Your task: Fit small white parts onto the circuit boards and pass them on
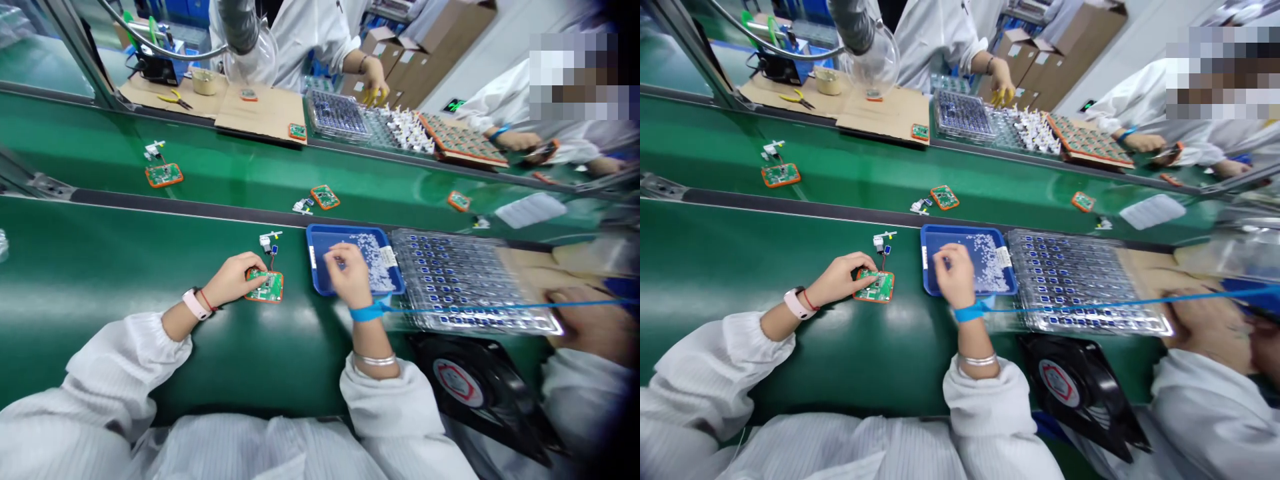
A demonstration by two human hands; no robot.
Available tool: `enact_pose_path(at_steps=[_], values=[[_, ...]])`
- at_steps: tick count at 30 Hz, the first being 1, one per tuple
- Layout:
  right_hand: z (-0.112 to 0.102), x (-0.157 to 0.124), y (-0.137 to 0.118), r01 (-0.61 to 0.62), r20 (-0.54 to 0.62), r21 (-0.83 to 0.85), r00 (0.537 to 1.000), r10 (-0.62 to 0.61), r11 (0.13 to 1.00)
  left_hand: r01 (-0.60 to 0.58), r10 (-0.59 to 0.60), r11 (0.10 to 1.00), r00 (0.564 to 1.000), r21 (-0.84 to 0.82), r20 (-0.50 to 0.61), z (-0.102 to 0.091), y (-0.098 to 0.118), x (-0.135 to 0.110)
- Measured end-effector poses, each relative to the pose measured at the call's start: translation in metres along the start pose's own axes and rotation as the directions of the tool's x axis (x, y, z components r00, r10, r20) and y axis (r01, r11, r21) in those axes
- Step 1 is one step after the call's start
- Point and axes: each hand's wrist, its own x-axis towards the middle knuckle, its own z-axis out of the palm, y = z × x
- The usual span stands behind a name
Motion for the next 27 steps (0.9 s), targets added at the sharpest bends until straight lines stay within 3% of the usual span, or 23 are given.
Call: enact_pose_path(at_steps=[2,4,8,14,22,25,27], values=[[-0.025,0.006,0.036,-0.112,-0.1,-0.132,0.99,0.099,0.985,-0.003,0.003,1.0,1.0,0.009,0.016,0.0,0.0,0.0],[-0.04,0.007,0.067,-0.199,-0.094,-0.21,0.979,0.183,0.957,-0.006,0.006,1.0,1.0,0.019,0.02,0.0,0.0,0.001],[-0.043,0.004,0.091,-0.214,-0.025,-0.241,0.976,0.214,0.947,-0.02,0.019,0.999,1.0,0.029,0.015,0.001,0.001,0.001],[-0.033,0.004,0.085,-0.184,0.001,-0.253,0.982,0.19,0.95,-0.042,0.041,0.999,0.999,0.032,0.016,0.002,0.0,0.001],[-0.038,0.006,0.093,-0.152,0.071,-0.277,0.982,0.178,0.949,0.003,-0.003,1.0,0.999,-0.008,0.036,-0.001,0.002,0.002],[-0.035,0.007,0.075,-0.125,0.029,-0.249,0.99,0.137,0.96,0.016,-0.015,0.998,1.0,-0.061,0.01,0.0,0.001,0.002],[-0.024,0.006,0.045,-0.061,-0.01,-0.16,0.998,0.06,0.985,0.028,-0.032,0.997,0.999,-0.077,-0.044,0.001,0.001,0.003]])
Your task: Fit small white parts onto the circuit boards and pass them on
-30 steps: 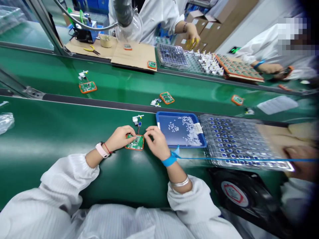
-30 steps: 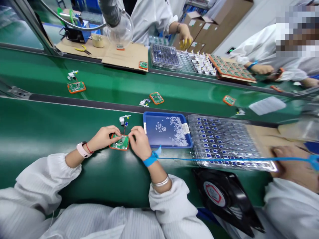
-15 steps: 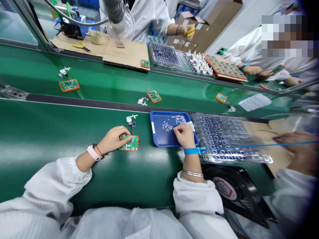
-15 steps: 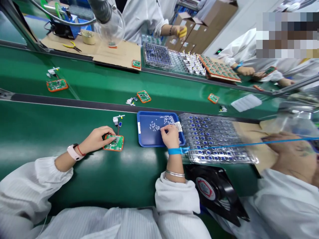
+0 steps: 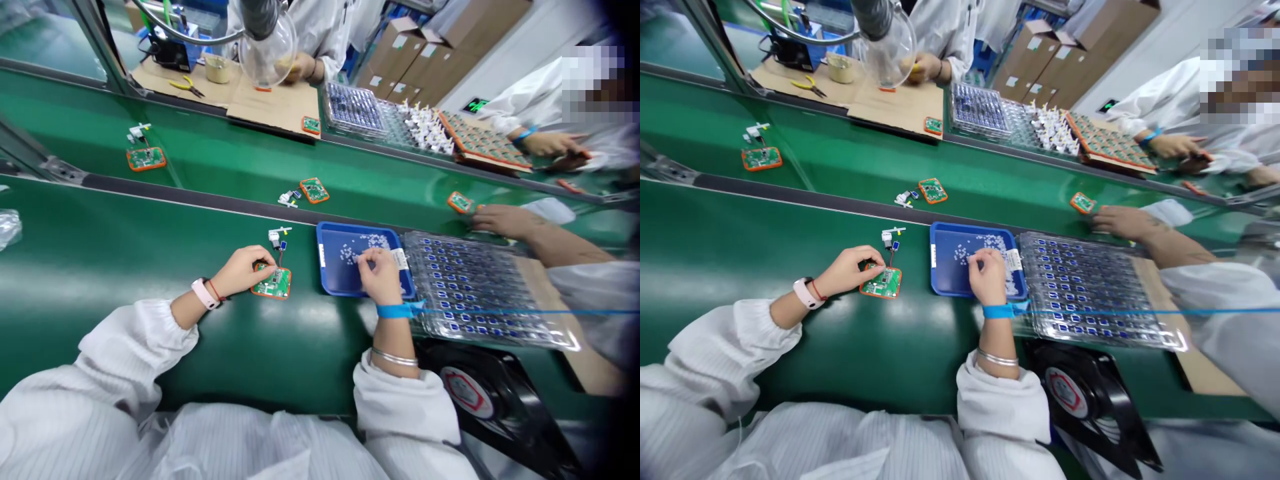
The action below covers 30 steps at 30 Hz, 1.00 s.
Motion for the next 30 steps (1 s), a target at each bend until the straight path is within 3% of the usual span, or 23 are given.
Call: enact_pose_path(at_steps=[2,5,8,16,24,27,30], values=[[0.013,-0.008,-0.042,0.095,-0.001,0.143,0.995,-0.096,0.985,0.004,-0.005,1.0,0.998,-0.012,-0.057,0.002,0.0,0.0],[0.039,-0.026,-0.098,0.16,0.12,0.328,0.971,-0.209,0.931,-0.021,0.016,0.998,0.997,-0.064,-0.074,0.005,0.0,-0.001],[0.06,-0.039,-0.12,0.122,0.183,0.409,0.96,-0.212,0.904,-0.043,0.039,0.995,0.998,-0.094,-0.045,0.007,0.001,-0.001],[0.067,-0.04,-0.107,0.049,0.319,0.377,0.931,-0.179,0.925,-0.026,0.026,0.999,0.999,-0.018,-0.026,0.009,0.001,0.0],[0.074,-0.037,-0.106,-0.014,0.4,0.353,0.906,-0.138,0.935,0.08,-0.085,0.994,0.995,0.074,0.056,0.005,0.008,0.007],[0.068,-0.036,-0.112,0.03,0.349,0.353,0.923,-0.161,0.935,0.047,-0.05,0.991,0.999,0.123,0.019,0.002,0.006,0.001],[0.047,-0.027,-0.102,0.118,0.183,0.332,0.965,-0.186,0.936,-0.116,0.095,0.959,0.991,0.26,0.091,0.001,0.004,-0.012]])
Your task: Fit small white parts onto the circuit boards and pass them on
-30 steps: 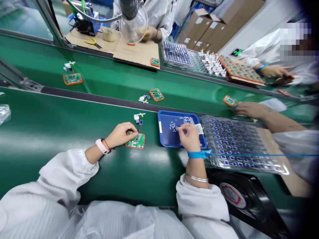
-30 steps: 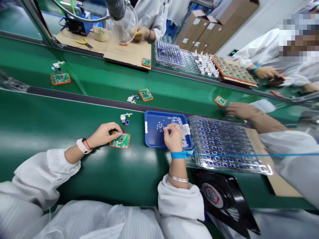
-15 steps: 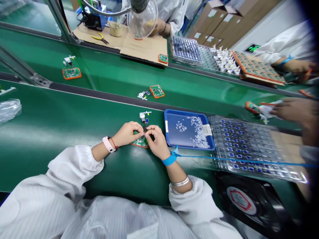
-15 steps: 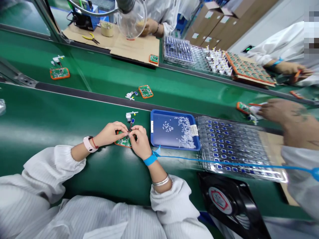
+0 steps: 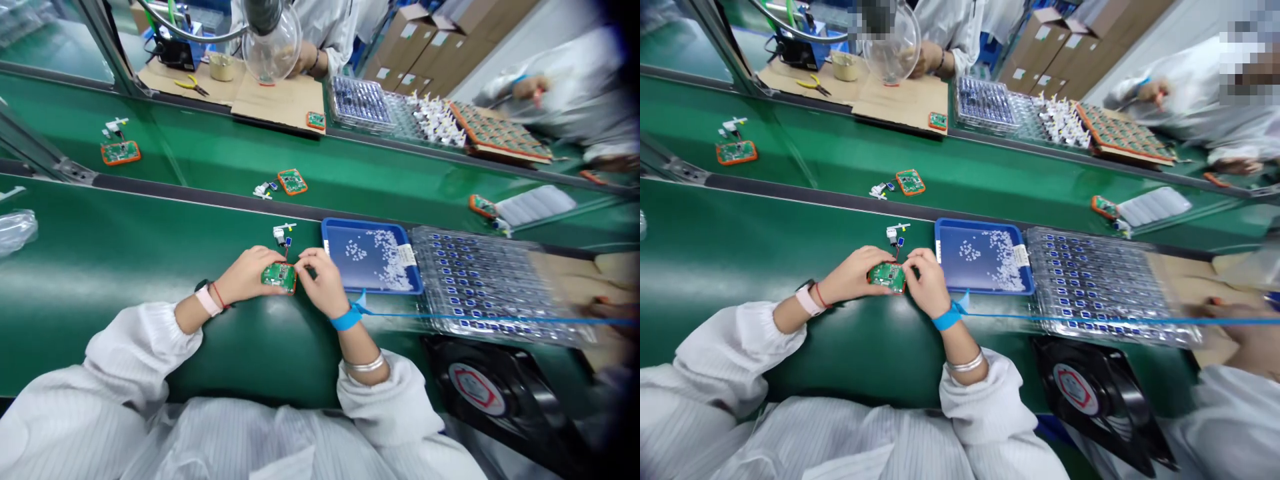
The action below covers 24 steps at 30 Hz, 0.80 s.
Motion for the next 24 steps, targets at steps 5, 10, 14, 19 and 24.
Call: enact_pose_path(at_steps=[5,10,14,19,24], values=[[-0.073,0.003,0.065,-0.171,-0.342,-0.238,0.936,0.083,0.956,-0.051,0.042,0.992,0.996,0.117,0.077,-0.004,0.006,-0.009],[-0.101,-0.003,0.124,-0.35,-0.301,-0.383,0.922,0.242,0.855,0.152,-0.182,0.898,0.983,-0.413,-0.034,-0.039,-0.009,0.027],[-0.094,-0.002,0.127,-0.332,-0.274,-0.402,0.933,0.233,0.854,0.158,-0.364,0.884,0.824,-0.441,-0.435,-0.086,-0.059,0.064],[-0.092,0.001,0.125,-0.311,-0.263,-0.396,0.94,0.217,0.864,0.421,-0.345,0.904,0.611,-0.076,-0.712,-0.122,-0.139,0.066],[-0.094,0.0,0.132,-0.234,-0.209,-0.397,0.965,0.161,0.888,0.618,-0.406,0.776,0.644,0.127,-0.648,-0.125,-0.176,0.048]])
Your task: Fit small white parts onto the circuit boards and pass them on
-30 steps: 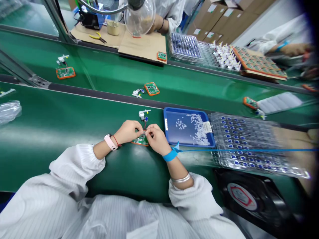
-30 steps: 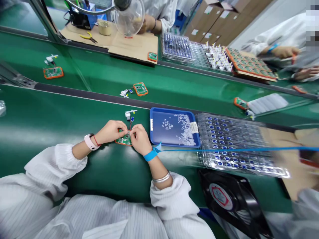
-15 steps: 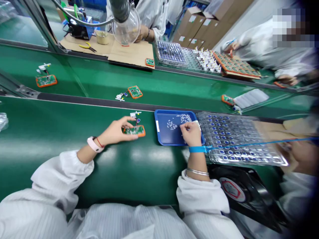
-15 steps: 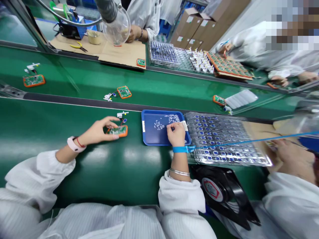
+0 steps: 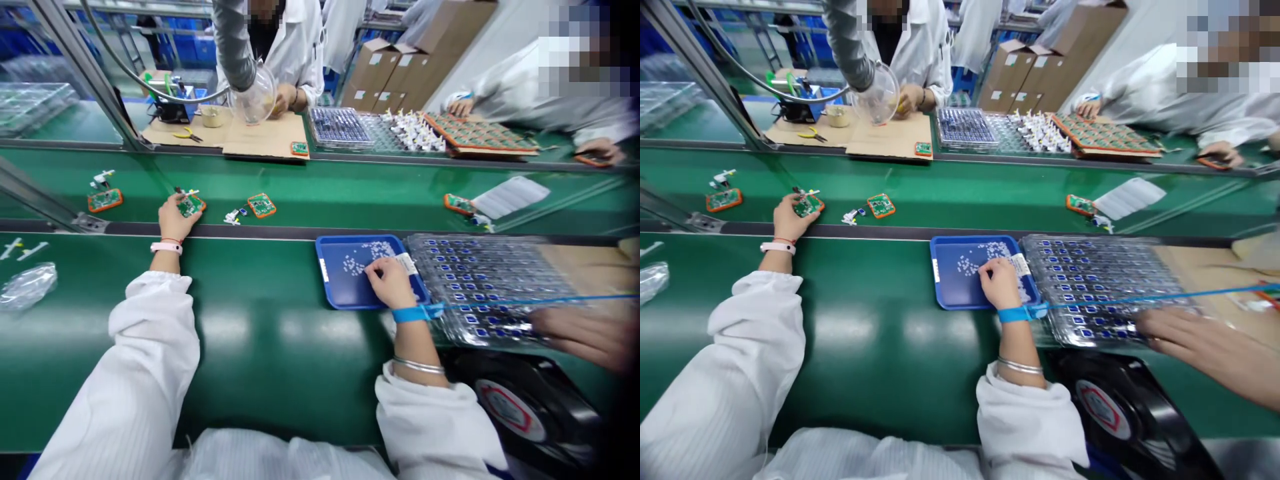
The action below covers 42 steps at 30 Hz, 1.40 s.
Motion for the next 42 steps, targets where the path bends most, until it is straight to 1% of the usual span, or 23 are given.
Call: enact_pose_path(at_steps=[2,3,4,6,7,8,10,11,14,16,18,19,21,24,26,29,31,32,35,36,37,39,42], values=[[0.001,0.0,0.002,0.013,0.003,-0.002,1.0,-0.013,1.0,-0.018,0.022,0.996,0.999,0.088,-0.038,0.003,0.011,-0.005],[0.002,-0.001,0.002,0.018,0.003,-0.007,1.0,-0.018,1.0,-0.046,0.052,0.992,0.998,0.121,-0.045,0.005,0.022,-0.008],[0.003,-0.001,0.002,0.023,0.001,-0.014,1.0,-0.023,1.0,-0.088,0.093,0.985,0.995,0.145,-0.026,0.009,0.036,-0.012],[0.004,-0.001,0.002,0.031,-0.008,-0.028,0.999,-0.031,0.999,-0.185,0.168,0.965,0.98,0.188,0.102,0.02,0.069,-0.02],[0.005,-0.002,0.001,0.032,-0.017,-0.035,0.999,-0.032,0.999,-0.229,0.193,0.951,0.965,0.208,0.179,0.027,0.085,-0.024],[0.005,-0.002,0.0,0.031,-0.026,-0.041,0.999,-0.032,0.999,-0.259,0.207,0.938,0.952,0.231,0.226,0.034,0.099,-0.027],[0.005,-0.003,-0.002,0.031,-0.044,-0.047,0.998,-0.033,0.998,-0.263,0.189,0.922,0.946,0.283,0.263,0.047,0.119,-0.029],[0.006,-0.003,-0.003,0.033,-0.05,-0.048,0.998,-0.035,0.998,-0.242,0.162,0.922,0.95,0.304,0.267,0.052,0.124,-0.028],[0.006,-0.003,-0.005,0.041,-0.052,-0.035,0.998,-0.042,0.999,-0.171,0.081,0.933,0.957,0.315,0.279,0.056,0.124,-0.02],[0.004,-0.002,-0.007,0.041,-0.063,-0.016,0.997,-0.042,0.999,-0.13,0.054,0.951,0.963,0.281,0.264,0.051,0.118,-0.016],[0.001,-0.002,-0.012,0.039,-0.099,0.011,0.994,-0.038,0.999,-0.098,0.048,0.973,0.971,0.207,0.233,0.042,0.113,-0.02],[-0.001,-0.002,-0.017,0.042,-0.123,0.029,0.992,-0.038,0.999,-0.097,0.063,0.984,0.974,0.15,0.219,0.038,0.112,-0.025],[-0.006,-0.004,-0.034,0.063,-0.167,0.088,0.985,-0.048,0.994,-0.136,0.134,0.991,0.974,-0.004,0.184,0.029,0.111,-0.042],[-0.008,-0.012,-0.075,0.12,-0.17,0.246,0.982,-0.079,0.962,-0.216,0.258,0.946,0.953,-0.241,0.156,0.018,0.113,-0.08],[-0.001,-0.022,-0.106,0.147,-0.113,0.361,0.987,-0.113,0.921,-0.258,0.336,0.909,0.918,-0.327,0.211,0.011,0.113,-0.107],[0.017,-0.041,-0.141,0.137,0.038,0.482,0.983,-0.178,0.865,-0.345,0.461,0.872,0.817,-0.347,0.347,0.001,0.111,-0.142],[0.03,-0.051,-0.153,0.104,0.116,0.51,0.975,-0.188,0.854,-0.411,0.524,0.847,0.749,-0.337,0.405,-0.006,0.11,-0.16],[0.036,-0.054,-0.155,0.089,0.14,0.511,0.973,-0.185,0.855,-0.441,0.551,0.833,0.723,-0.335,0.417,-0.009,0.11,-0.167],[0.046,-0.057,-0.157,0.076,0.177,0.501,0.966,-0.188,0.862,-0.492,0.615,0.787,0.676,-0.372,0.406,-0.014,0.112,-0.18],[0.047,-0.057,-0.158,0.083,0.183,0.497,0.963,-0.198,0.864,-0.491,0.63,0.772,0.674,-0.403,0.386,-0.014,0.114,-0.183],[0.047,-0.056,-0.158,0.093,0.187,0.494,0.959,-0.21,0.865,-0.479,0.636,0.761,0.681,-0.437,0.362,-0.014,0.116,-0.185],[0.047,-0.055,-0.16,0.116,0.194,0.487,0.952,-0.237,0.865,-0.435,0.629,0.746,0.71,-0.503,0.318,-0.011,0.121,-0.187],[0.047,-0.055,-0.163,0.129,0.199,0.487,0.947,-0.253,0.864,-0.359,0.595,0.745,0.739,-0.562,0.316,-0.008,0.127,-0.187]])
